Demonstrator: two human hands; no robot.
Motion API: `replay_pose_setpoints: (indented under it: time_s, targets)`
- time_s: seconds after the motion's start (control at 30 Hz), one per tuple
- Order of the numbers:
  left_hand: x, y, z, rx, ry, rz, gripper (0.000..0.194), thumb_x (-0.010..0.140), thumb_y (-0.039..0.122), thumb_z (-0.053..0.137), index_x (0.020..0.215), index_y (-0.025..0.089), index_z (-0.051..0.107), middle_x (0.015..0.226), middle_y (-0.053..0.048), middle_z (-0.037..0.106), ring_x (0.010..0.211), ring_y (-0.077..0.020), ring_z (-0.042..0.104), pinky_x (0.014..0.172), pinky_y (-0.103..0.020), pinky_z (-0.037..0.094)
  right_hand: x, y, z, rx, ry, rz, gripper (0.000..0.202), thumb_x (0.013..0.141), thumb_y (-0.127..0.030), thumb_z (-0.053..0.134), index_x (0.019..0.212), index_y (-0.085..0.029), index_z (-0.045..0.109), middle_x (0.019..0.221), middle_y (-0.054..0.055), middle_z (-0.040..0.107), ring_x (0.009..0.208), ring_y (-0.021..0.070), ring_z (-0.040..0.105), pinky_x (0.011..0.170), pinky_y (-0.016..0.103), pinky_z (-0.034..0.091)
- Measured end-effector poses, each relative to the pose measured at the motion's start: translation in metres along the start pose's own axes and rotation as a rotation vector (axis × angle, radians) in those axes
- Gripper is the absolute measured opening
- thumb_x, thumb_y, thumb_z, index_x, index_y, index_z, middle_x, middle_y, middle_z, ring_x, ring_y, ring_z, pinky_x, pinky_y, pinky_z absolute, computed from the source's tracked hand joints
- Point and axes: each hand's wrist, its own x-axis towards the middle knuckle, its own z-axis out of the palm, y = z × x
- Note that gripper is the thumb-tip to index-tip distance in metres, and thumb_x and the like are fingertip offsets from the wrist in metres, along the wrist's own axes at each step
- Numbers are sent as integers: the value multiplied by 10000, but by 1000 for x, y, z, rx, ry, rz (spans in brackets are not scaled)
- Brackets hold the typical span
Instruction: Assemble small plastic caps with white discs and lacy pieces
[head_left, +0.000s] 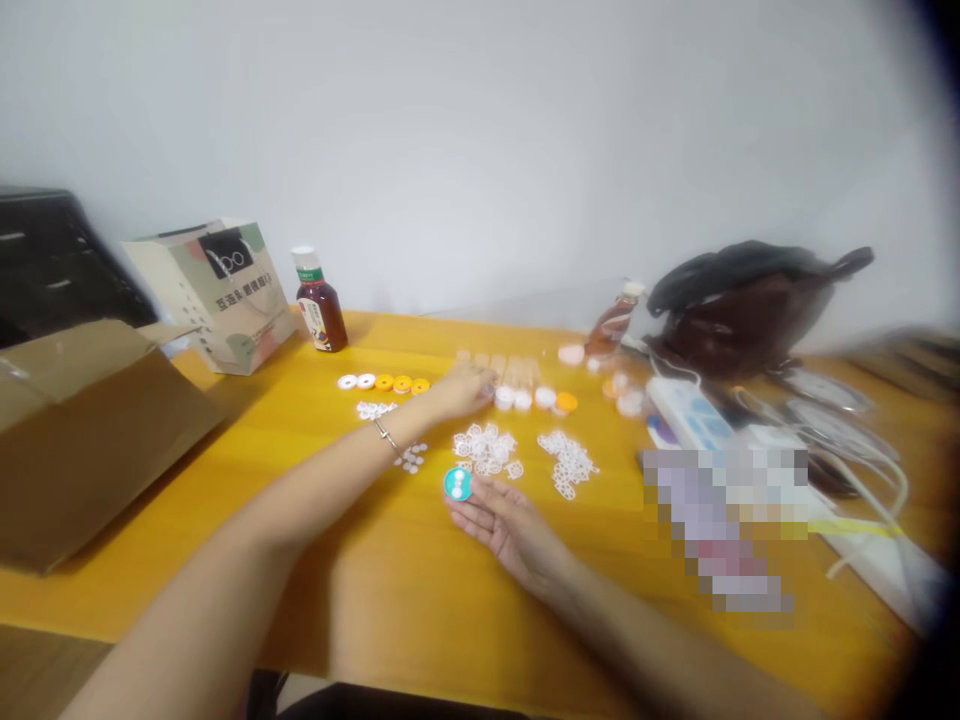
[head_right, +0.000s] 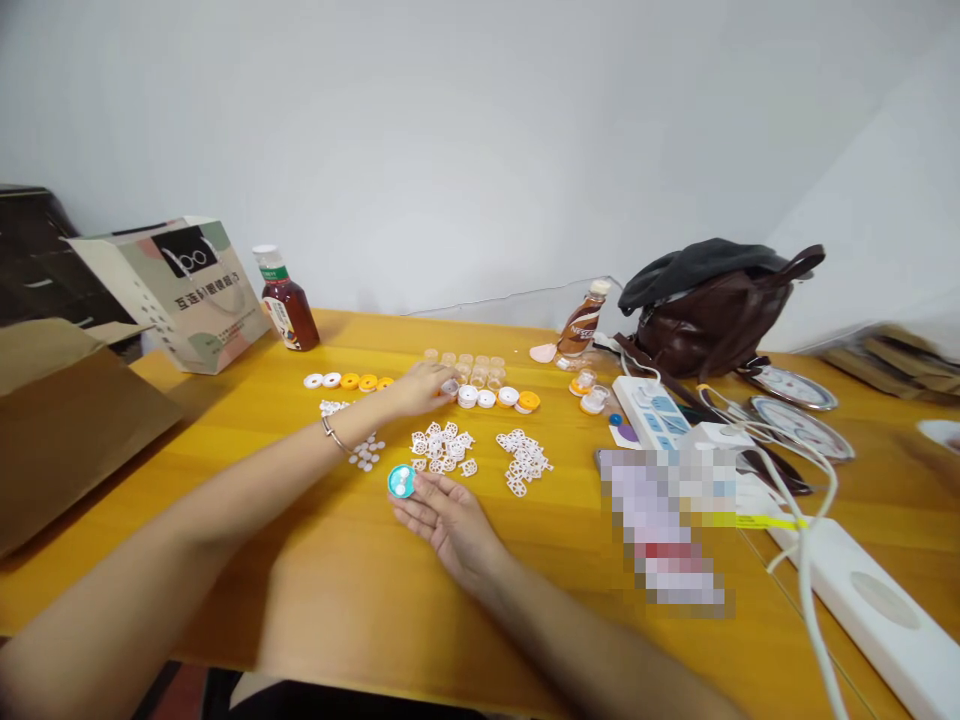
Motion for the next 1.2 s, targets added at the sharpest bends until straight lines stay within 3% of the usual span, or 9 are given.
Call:
replay_pose_setpoints:
  time_s: [0.2,0.37,0.43,0.6,0.7,0.83,0.97,1.2]
  targets:
    - [-3,3,2,-104,106,-31,191,789,195,479,962,144,541,1012,-114,573,1029,-254,485,901,-416,343,-1,-1,0,-4,-13,7,264,672,-284,715,881,-158,613,933,62,696,871,176,658,901,333,461]
    - [-18,6,-10,-226,180,-49,295,815,238,478,1095,147,486,1066,-112,559,1008,-219,510,869,-388,394,-2,-1,1,10,4,-1,258,662,-275,723,866,-157,617,924,62,697,869,176,659,905,333,458]
    - [-36,8,-18,-385,179,-51,353,834,264,472,1168,158,439,1082,-108,558,967,-183,541,831,-340,436,-1,-1,1,18,8,-3,256,666,-273,721,867,-156,615,926,64,697,885,180,655,903,327,459]
    - [-102,19,-31,-1218,61,-153,351,831,247,505,1181,227,487,1135,-88,548,971,-171,555,803,-306,465,-2,-2,0,21,12,-21,264,670,-276,718,885,-161,617,949,60,692,909,178,646,908,315,456]
    - [-134,26,-32,-1437,34,-247,318,810,213,538,1128,210,540,1109,-87,570,946,-166,571,776,-280,475,-3,-3,2,22,20,-42,254,673,-277,715,882,-165,626,929,51,697,892,168,650,914,315,451]
    - [-151,30,-25,-1491,75,-266,302,788,202,571,1090,198,563,1129,-91,570,993,-182,558,816,-293,470,-3,-4,3,11,38,-61,240,668,-272,717,870,-170,635,922,44,699,875,163,654,909,316,455]
    - [-152,30,-18,-1435,118,-223,289,797,216,564,1085,195,555,1114,-91,577,996,-179,556,858,-322,453,-2,-4,2,-3,43,-67,238,672,-275,715,871,-174,634,927,44,698,888,165,650,906,315,459]
    - [-151,34,-14,-1241,89,-179,313,786,225,584,1095,196,544,1099,-77,587,1006,-170,553,925,-354,415,-2,-3,0,-20,34,-59,228,692,-277,695,887,-174,638,953,51,694,908,168,644,925,322,443]
